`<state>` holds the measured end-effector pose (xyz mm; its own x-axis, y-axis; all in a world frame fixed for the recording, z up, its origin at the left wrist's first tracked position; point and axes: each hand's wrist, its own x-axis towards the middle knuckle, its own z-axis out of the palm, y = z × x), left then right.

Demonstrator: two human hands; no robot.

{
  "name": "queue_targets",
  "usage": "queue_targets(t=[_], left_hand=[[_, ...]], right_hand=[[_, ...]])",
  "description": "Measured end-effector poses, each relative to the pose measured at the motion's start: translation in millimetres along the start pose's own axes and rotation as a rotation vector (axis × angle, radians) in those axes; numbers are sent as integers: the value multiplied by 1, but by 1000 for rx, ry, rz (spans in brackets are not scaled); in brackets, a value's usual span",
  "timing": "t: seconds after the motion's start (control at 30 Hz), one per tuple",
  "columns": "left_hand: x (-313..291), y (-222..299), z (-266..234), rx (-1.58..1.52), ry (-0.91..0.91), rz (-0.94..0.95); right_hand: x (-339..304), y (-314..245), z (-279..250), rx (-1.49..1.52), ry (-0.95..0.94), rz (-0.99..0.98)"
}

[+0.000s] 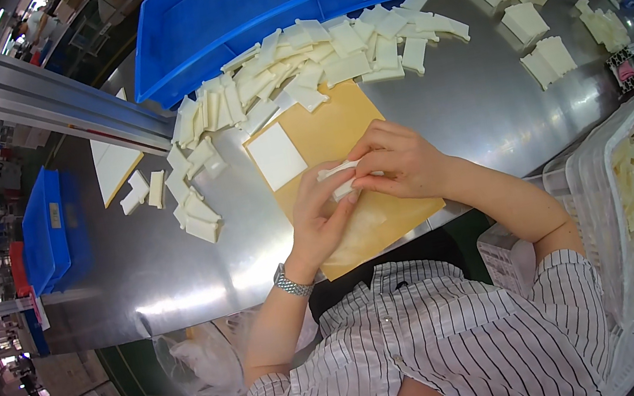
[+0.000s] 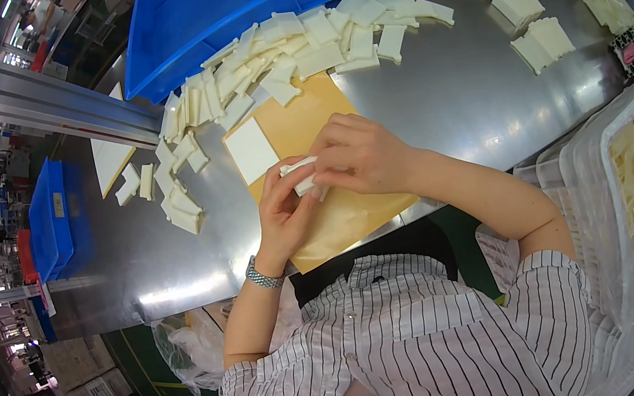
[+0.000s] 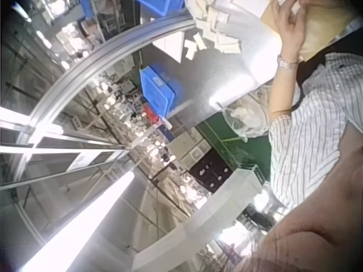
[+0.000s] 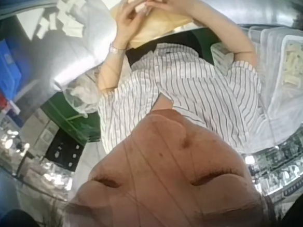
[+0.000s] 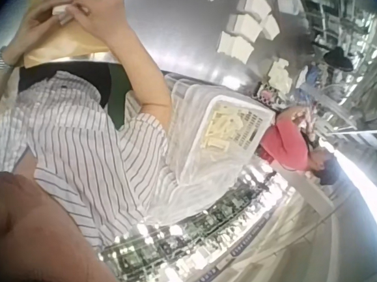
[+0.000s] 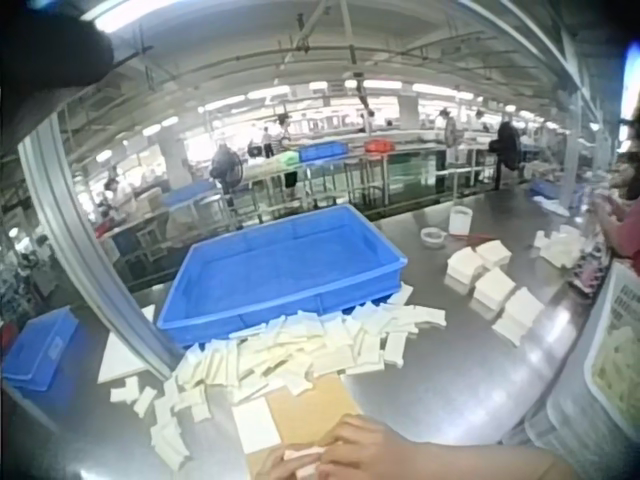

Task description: The person takes white rectangular sheets from a pile, stacks them onto a board, and aligns the edges of the stack by hand.

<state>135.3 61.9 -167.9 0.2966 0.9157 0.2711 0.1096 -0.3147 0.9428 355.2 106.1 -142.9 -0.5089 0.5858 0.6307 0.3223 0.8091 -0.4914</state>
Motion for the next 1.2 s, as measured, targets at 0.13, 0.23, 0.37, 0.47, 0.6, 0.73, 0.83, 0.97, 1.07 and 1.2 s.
queue_targets(t=[0.13, 0.23, 0.37, 0.47, 0.6, 0.73, 0.83, 0.97, 1.07, 1.2], left_hand=[[-2, -4, 0, 15, -15, 6], [-3, -7, -2, 13, -106, -3], [1, -3, 1, -7, 10, -12], [-2, -3, 2, 6, 11, -27], [-2, -4, 1, -21, 15, -27], [-5, -5, 2, -7, -8, 20], [-4, -11, 0, -8, 13, 15], [-4, -8, -2, -13, -44, -12], [-3, -7, -1, -17, 43, -52], [-2, -7, 0, 21, 28, 5]], right_hand=[[0, 2, -3, 77, -3, 1], [4, -7, 1, -8, -7, 46], [3, -7, 4, -69, 26, 49], [2, -10, 4, -49, 22, 61], [5, -14, 5, -133, 27, -8], [-9, 3, -4, 298, -50, 251], [-13, 14, -10, 715, -4, 540], [-19, 4, -8, 896, 94, 830], [-27, 5, -3, 801, 3, 769], [-25, 9, -4, 813, -25, 757]])
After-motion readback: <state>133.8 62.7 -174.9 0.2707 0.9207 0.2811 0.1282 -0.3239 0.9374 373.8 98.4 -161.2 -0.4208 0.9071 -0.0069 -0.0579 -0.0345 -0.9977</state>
